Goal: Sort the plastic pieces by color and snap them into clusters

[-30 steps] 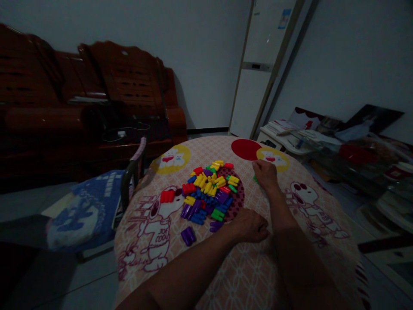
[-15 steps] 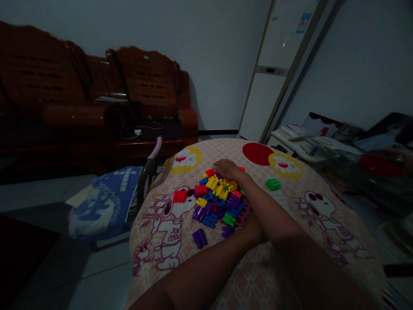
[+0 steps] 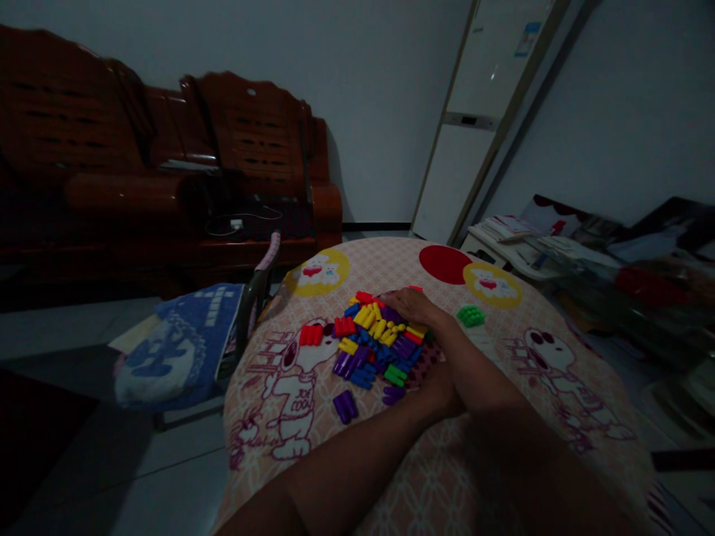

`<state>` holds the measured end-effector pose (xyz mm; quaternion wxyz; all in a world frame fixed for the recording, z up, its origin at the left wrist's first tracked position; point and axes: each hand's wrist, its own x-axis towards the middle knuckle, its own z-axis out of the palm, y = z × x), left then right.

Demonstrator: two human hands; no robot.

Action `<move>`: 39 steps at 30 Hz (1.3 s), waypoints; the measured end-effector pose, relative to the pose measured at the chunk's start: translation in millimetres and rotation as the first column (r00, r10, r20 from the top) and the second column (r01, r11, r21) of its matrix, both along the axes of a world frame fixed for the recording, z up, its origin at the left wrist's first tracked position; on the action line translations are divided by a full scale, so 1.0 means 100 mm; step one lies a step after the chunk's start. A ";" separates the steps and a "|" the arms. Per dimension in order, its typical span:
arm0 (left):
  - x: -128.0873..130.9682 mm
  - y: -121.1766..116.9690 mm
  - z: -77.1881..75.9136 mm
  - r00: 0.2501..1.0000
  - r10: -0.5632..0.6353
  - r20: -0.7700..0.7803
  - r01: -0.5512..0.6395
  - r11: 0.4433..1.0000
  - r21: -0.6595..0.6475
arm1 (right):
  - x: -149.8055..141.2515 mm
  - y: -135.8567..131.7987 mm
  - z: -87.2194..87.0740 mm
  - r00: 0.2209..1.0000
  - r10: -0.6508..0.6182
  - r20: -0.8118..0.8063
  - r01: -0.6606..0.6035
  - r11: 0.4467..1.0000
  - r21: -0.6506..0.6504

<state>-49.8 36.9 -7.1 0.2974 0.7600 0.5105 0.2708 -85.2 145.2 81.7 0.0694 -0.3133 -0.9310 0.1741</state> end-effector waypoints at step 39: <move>-0.09 -0.09 0.14 0.986 -0.046 -0.161 0.053 0.998 0.041 | 1.83 0.42 -0.22 0.283 -0.748 -0.601 0.826 0.509 -0.244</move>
